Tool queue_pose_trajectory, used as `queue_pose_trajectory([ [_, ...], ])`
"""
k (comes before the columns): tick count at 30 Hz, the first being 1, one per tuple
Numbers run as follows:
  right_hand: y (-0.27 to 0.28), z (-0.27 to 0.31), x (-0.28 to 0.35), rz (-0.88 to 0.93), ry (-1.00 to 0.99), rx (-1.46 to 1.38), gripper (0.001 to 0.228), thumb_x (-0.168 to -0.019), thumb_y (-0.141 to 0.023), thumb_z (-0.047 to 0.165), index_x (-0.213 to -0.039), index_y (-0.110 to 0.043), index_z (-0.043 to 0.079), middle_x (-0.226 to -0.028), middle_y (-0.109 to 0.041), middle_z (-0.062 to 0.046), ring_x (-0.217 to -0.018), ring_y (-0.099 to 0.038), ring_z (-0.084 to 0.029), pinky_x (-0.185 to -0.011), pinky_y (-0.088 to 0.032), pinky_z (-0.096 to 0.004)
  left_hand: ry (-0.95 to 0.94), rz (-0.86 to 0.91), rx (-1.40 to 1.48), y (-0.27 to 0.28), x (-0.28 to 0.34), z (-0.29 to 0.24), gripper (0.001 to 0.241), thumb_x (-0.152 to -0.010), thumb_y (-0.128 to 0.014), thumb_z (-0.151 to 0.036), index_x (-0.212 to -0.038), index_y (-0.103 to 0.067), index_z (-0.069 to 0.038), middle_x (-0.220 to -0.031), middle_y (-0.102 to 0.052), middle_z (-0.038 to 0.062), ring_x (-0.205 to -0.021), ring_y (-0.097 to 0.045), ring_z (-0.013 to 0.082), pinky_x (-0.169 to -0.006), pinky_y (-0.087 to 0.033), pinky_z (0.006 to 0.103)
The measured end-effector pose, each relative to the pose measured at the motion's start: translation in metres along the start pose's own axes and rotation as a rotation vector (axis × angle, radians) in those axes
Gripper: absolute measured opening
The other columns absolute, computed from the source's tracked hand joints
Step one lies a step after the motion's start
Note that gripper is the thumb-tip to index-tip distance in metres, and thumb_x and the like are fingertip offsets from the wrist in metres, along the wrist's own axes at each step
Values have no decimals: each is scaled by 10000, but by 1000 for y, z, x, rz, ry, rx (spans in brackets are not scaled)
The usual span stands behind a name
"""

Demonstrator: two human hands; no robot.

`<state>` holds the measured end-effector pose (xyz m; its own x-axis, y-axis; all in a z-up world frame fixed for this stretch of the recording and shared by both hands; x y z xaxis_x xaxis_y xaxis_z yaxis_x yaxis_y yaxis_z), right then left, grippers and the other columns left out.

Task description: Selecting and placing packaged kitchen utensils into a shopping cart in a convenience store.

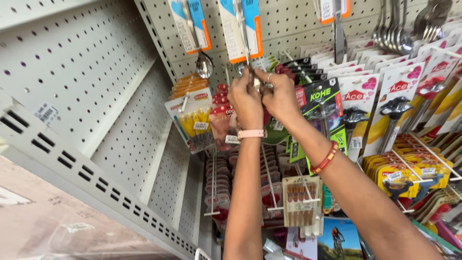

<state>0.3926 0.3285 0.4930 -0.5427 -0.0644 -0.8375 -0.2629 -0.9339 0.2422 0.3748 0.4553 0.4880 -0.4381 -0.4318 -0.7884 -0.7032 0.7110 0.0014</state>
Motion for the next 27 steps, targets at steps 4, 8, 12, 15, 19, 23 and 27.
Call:
queue_pose_trajectory([
  [4,3,2,3,41,-236,-116,510,-822,-632,-131,-1297,-691,44,-1151,-778,-128,-751,-645,-78,-654,-529,-263,32,-3,56,3,4,-1,374,-887,-572,128,-1216,-714,18,-885,-680,189,-771,-680,273,-721,-534,395],
  [8,0,-6,12,-18,-233,-271,522,-873,-579,-167,-1335,-687,51,-1110,-787,-80,-746,-593,-32,-648,-501,-219,-103,-41,109,10,10,-17,402,-878,-564,145,-1242,-691,30,-971,-691,186,-877,-704,276,-793,-557,384],
  [12,-5,-11,20,-50,-210,-416,522,-895,-566,-203,-1343,-692,33,-1162,-757,-80,-821,-598,-33,-652,-496,-201,-109,-62,181,13,15,-14,409,-911,-539,159,-1273,-675,27,-986,-684,155,-887,-714,236,-818,-596,348],
  [15,-11,-18,23,-58,-188,-592,489,-928,-554,-199,-1345,-677,26,-1222,-718,-73,-965,-652,-50,-810,-572,-201,-180,-84,231,16,17,-21,441,-903,-508,176,-1291,-656,27,-1075,-678,160,-971,-721,237,-892,-603,337],
  [19,-6,-8,17,-75,-272,-659,476,-920,-542,-184,-1316,-681,39,-1207,-735,-68,-973,-691,-70,-814,-606,-218,-115,-61,215,20,9,-31,434,-906,-523,173,-1281,-679,21,-1030,-687,152,-918,-725,227,-844,-596,332],
  [23,8,22,17,-91,-132,-560,465,-939,-568,-183,-1329,-693,36,-1239,-726,-88,-1040,-660,-88,-869,-558,-222,-101,-48,174,30,8,-44,421,-920,-555,147,-1294,-688,7,-1021,-694,141,-910,-720,230,-832,-583,334],
  [27,21,63,15,-81,-39,-460,448,-937,-578,-175,-1315,-692,36,-1257,-716,-111,-1071,-667,-100,-880,-565,-227,-212,-137,225,52,12,-69,458,-926,-505,137,-1336,-656,-1,-1136,-680,151,-1035,-711,256,-937,-589,346],
])
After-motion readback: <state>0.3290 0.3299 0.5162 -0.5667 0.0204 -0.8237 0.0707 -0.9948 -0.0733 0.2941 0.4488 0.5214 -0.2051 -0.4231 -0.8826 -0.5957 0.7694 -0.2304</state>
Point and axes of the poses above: each hand's wrist, its own x-axis away from the middle knuckle, its own y-axis out of the back of the hand, z = x × y, the point moved 8 cm from there along -x, towards the middle knuckle
